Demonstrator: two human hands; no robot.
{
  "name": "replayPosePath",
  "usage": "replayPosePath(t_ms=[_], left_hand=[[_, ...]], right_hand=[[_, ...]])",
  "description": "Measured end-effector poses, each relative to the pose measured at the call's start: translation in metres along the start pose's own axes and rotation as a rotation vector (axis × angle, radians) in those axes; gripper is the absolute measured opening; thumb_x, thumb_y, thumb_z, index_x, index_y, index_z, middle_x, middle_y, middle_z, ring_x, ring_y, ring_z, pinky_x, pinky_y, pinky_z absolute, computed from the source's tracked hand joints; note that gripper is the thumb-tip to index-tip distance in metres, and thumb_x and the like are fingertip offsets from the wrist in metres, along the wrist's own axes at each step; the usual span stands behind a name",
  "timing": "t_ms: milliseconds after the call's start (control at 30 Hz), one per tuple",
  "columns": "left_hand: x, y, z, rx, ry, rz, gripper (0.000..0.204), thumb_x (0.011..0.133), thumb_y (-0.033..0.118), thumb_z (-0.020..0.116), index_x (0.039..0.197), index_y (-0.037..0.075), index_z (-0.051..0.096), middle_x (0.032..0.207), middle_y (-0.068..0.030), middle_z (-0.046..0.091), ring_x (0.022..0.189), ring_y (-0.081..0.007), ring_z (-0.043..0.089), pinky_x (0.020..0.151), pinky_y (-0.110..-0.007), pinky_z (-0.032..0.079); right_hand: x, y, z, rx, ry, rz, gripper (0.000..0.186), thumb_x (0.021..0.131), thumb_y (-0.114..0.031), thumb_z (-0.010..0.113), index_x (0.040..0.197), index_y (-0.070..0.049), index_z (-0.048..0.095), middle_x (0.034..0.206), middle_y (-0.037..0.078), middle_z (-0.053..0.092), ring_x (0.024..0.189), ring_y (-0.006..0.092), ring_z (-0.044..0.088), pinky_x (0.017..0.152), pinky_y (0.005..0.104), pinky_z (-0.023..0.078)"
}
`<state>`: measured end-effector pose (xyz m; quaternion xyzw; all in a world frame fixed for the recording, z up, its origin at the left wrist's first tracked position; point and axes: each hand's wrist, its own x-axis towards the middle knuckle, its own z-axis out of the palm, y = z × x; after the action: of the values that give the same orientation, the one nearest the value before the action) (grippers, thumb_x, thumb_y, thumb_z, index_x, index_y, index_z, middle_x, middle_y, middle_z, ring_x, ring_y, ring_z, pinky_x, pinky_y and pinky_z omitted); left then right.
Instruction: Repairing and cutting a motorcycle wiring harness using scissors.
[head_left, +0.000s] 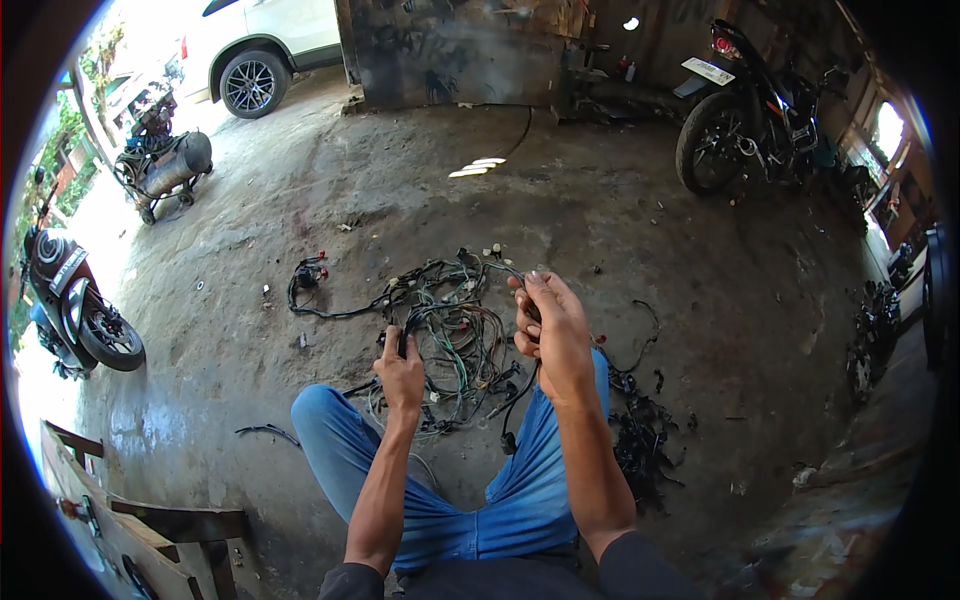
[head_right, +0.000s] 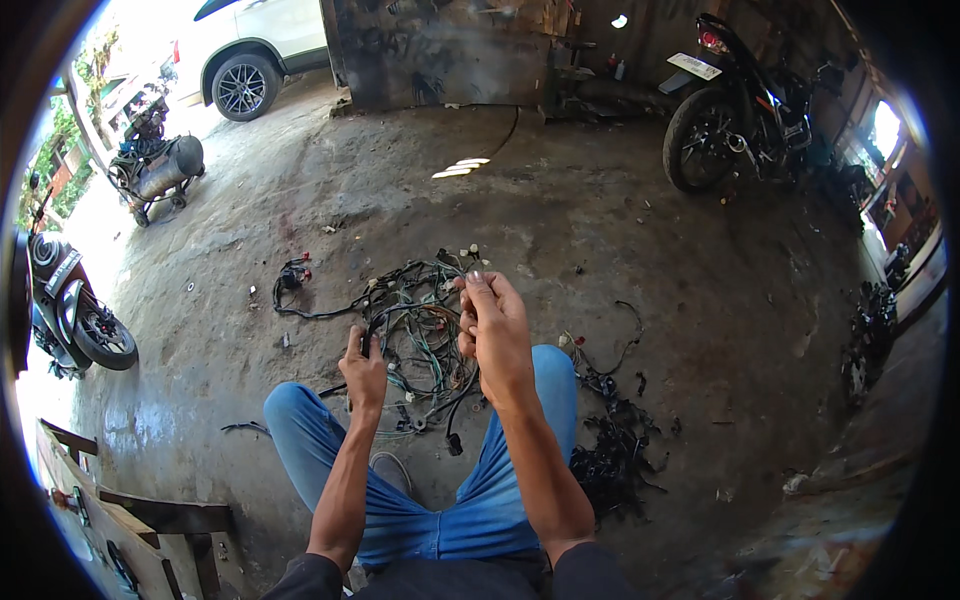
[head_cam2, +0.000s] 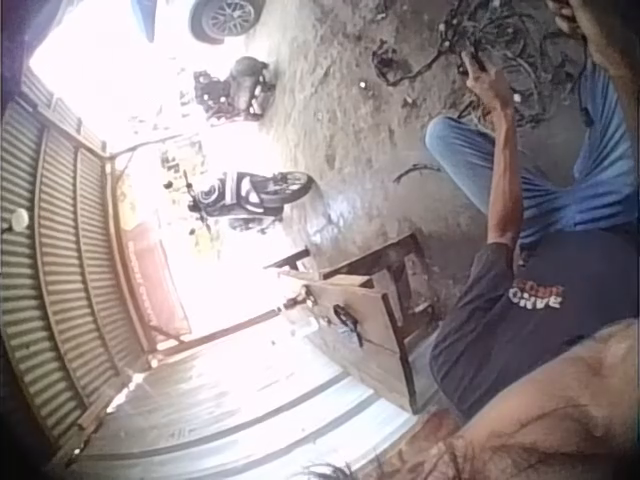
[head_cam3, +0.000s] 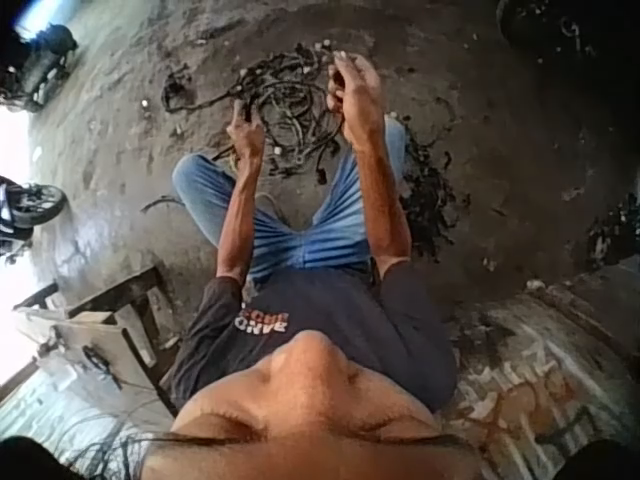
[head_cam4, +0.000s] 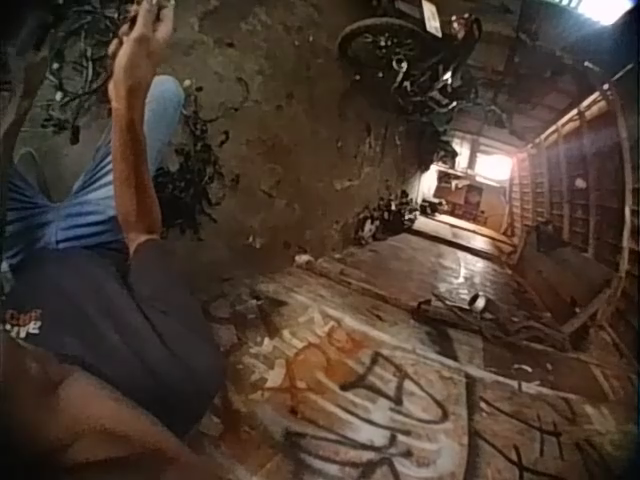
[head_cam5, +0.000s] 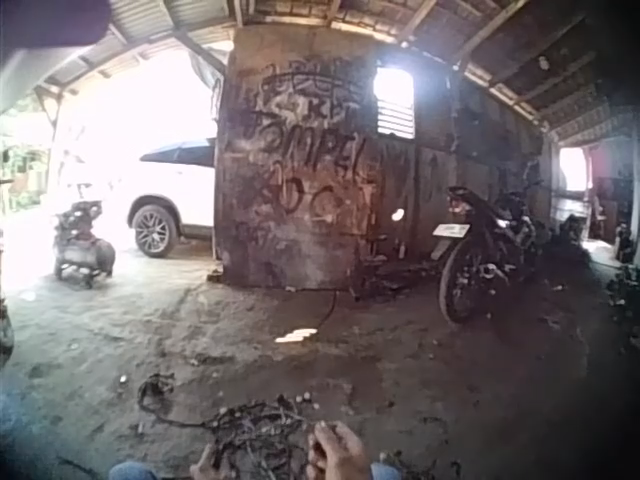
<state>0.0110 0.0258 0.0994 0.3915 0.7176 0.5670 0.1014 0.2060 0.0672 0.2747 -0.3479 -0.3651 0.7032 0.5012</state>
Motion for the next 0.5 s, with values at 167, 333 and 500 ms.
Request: replayPosePath(t_ms=[167,333,500], left_hand=[[-0.001,-0.012,0.006,0.139,-0.016,-0.028,0.016,0.095,0.007,0.061,0.108,-0.002,0.061,0.073,-0.0262,0.063,0.052,-0.021,0.048,0.054,-0.038,0.042],[-0.001,-0.027,0.013,0.155,-0.013,0.019,0.02,0.094,0.009,0.062,0.108,-0.005,0.059,0.071,-0.0241,0.062,0.055,-0.0206,0.054,0.055,-0.04,0.043],[-0.004,-0.018,-0.002,-0.112,-0.25,0.014,0.022,0.095,0.012,0.063,0.111,0.0,0.055,0.073,-0.0104,0.061,0.057,-0.0185,0.053,0.055,-0.037,0.043]], right_hand=[[-0.002,-0.006,0.004,0.007,0.0,-0.012,0.019,0.105,-0.021,0.051,0.104,-0.003,0.057,0.08,-0.004,0.044,0.058,0.0008,0.036,0.045,0.0204,0.028],[-0.001,-0.009,0.005,0.045,0.009,-0.026,0.018,0.104,-0.02,0.053,0.106,-0.002,0.056,0.08,-0.004,0.044,0.057,0.0006,0.036,0.044,0.0205,0.029],[-0.009,0.02,-0.008,-0.141,-0.097,0.055,0.018,0.096,-0.017,0.066,0.099,-0.005,0.054,0.07,-0.003,0.048,0.053,0.0036,0.042,0.042,0.022,0.031]])
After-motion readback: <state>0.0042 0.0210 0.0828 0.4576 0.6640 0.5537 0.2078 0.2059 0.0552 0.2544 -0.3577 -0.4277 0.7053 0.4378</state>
